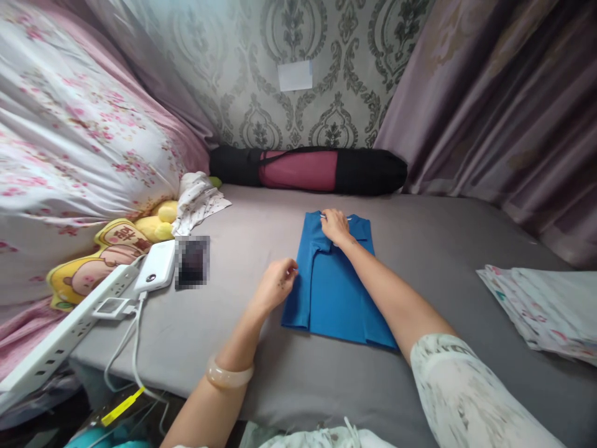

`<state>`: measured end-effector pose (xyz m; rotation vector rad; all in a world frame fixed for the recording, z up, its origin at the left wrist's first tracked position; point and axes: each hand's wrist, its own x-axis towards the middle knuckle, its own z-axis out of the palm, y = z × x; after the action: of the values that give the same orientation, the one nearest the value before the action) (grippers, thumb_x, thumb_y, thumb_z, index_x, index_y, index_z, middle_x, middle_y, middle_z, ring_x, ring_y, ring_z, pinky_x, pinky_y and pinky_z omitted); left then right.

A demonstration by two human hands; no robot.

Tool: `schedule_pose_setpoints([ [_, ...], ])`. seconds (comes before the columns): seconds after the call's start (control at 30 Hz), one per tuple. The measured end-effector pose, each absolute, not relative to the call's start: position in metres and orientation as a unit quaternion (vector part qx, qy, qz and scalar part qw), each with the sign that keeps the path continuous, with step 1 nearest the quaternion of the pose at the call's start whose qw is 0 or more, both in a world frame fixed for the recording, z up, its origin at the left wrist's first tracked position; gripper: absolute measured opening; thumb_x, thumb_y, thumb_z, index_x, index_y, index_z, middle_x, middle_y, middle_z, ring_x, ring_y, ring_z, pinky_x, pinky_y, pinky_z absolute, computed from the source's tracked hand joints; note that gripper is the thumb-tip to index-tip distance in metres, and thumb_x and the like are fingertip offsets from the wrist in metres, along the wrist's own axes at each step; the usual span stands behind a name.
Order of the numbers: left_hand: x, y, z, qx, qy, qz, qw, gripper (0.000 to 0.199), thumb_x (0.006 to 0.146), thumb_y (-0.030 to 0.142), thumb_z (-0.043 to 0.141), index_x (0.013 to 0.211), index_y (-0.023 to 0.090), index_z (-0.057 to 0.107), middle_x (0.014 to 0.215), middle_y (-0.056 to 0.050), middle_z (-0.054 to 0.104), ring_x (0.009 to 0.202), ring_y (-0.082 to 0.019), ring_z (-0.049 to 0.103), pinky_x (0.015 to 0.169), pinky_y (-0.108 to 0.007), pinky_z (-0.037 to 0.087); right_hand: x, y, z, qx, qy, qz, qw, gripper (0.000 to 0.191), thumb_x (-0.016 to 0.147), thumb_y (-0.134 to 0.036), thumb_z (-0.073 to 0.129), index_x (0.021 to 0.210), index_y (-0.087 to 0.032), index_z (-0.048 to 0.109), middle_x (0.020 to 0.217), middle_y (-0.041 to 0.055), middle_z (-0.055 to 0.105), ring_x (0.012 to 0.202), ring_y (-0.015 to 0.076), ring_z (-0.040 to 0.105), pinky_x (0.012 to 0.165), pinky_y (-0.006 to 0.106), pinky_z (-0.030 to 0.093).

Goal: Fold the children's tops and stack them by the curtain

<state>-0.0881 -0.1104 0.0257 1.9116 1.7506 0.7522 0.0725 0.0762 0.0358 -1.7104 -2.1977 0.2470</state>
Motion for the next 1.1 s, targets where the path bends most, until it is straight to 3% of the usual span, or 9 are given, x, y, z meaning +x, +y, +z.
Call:
schedule_pose_setpoints([
  [0.13,-0.087,-0.136,0.026,0.783,0.567,0.218,0.137,0.021,0.092,0.015,0.042,0.101,0.018,0.061,0.101,-0.01,0.063,0.094,-0.022,0.056,0.086,-0.036,0.047,0.047,0.096,0.033,-0.584,-0.796,0.109,0.118,0.032,0.098,-0.026,0.042,0.122,-0.021,0.063,0.131,0.0097,0.06,0.123,0.028,0.046,0.102,0.041,0.035],
  [0.3,-0.076,-0.171,0.029,0.811,0.539,0.206,0.096,0.027,0.096,0.016,0.036,0.103,0.02,0.061,0.118,-0.011,0.06,0.113,-0.024,0.054,0.098,-0.043,0.048,0.027,0.121,0.022,-0.593,-0.792,0.114,0.087,0.031,0.097,-0.025,0.043,0.118,-0.018,0.064,0.128,0.0143,0.06,0.123,0.0318,0.044,0.097,0.043,0.035],
  [0.47,-0.066,-0.181,0.01,0.802,0.536,0.251,0.081,0.034,0.099,0.021,0.033,0.126,0.02,0.053,0.134,-0.012,0.057,0.136,-0.025,0.043,0.111,-0.048,0.041,0.021,0.134,0.014,-0.615,-0.774,0.112,0.098,0.026,0.096,-0.026,0.046,0.111,-0.018,0.066,0.127,0.015,0.059,0.123,0.0323,0.043,0.097,0.044,0.034],
  [0.57,-0.063,-0.181,0.0,0.798,0.541,0.254,0.078,0.037,0.101,0.025,0.034,0.133,0.018,0.049,0.139,-0.014,0.055,0.137,-0.025,0.043,0.112,-0.049,0.041,0.021,0.139,0.014,-0.627,-0.764,0.116,0.1,0.025,0.095,-0.024,0.047,0.111,-0.018,0.065,0.126,0.0139,0.059,0.124,0.0318,0.043,0.099,0.044,0.033],
  [0.83,-0.061,-0.18,-0.004,0.79,0.546,0.263,0.091,0.034,0.099,0.025,0.038,0.128,0.02,0.055,0.139,-0.013,0.056,0.134,-0.026,0.048,0.109,-0.051,0.044,0.024,0.137,0.001,-0.603,-0.785,0.065,0.129,0.029,0.098,-0.023,0.039,0.114,-0.018,0.063,0.126,0.0128,0.059,0.121,0.0288,0.044,0.099,0.042,0.033],
  [1.1,-0.064,-0.182,-0.001,0.766,0.551,0.322,0.078,0.031,0.099,0.021,0.037,0.124,0.019,0.057,0.134,-0.011,0.061,0.131,-0.021,0.051,0.111,-0.043,0.043,0.031,0.114,0.006,-0.563,-0.813,0.042,0.142,0.043,0.097,-0.015,0.027,0.128,-0.014,0.057,0.133,0.0156,0.057,0.128,0.027,0.043,0.105,0.041,0.028],
])
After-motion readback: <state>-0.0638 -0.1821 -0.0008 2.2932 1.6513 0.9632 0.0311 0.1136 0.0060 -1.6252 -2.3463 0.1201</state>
